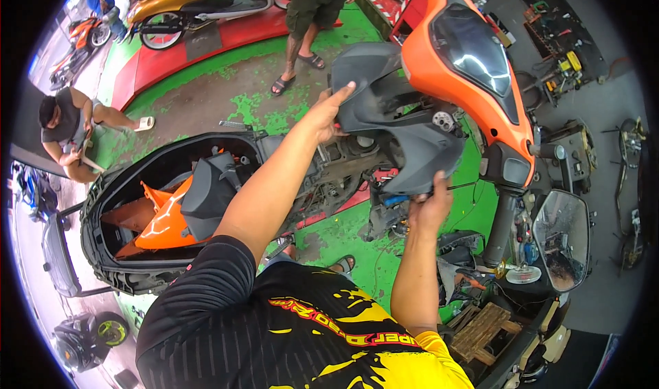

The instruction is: Dismantling motorcycle fairings and plastic components.

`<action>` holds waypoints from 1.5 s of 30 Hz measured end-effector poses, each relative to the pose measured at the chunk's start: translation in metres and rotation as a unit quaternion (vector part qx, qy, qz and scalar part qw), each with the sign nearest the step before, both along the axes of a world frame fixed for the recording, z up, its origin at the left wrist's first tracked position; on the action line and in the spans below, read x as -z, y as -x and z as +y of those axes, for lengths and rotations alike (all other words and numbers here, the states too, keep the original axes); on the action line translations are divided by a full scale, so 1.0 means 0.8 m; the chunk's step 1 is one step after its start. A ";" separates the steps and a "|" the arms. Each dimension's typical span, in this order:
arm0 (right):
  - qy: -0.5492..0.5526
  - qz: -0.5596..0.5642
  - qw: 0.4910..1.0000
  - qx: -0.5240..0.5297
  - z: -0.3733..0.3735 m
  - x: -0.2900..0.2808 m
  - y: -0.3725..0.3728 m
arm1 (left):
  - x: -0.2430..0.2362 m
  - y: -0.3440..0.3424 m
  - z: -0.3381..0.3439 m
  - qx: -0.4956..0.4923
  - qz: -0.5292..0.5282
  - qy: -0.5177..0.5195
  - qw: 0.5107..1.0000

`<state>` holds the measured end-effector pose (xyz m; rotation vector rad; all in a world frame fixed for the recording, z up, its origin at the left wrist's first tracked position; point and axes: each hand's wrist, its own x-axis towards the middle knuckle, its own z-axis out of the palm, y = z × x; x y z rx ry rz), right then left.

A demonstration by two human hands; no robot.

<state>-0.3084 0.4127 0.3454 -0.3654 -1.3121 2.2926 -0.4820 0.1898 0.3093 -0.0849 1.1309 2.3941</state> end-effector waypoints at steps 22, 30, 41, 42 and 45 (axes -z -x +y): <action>-0.172 -0.125 0.974 -0.082 -0.065 0.063 -0.012 | 0.055 0.103 -0.002 -0.095 0.055 0.443 0.890; -0.281 -0.195 0.939 -0.018 -0.019 0.074 -0.014 | 0.035 0.139 0.023 -0.118 0.073 0.513 0.847; -0.510 -0.319 0.788 0.133 0.171 0.176 0.034 | -0.019 0.088 0.000 -0.035 0.040 0.415 0.908; -0.510 -0.317 0.789 0.131 0.173 0.177 0.032 | -0.030 0.082 -0.001 -0.038 0.040 0.416 0.908; -0.406 -0.333 0.851 0.015 0.139 0.145 0.014 | -0.048 0.069 -0.026 -0.017 0.057 0.410 0.910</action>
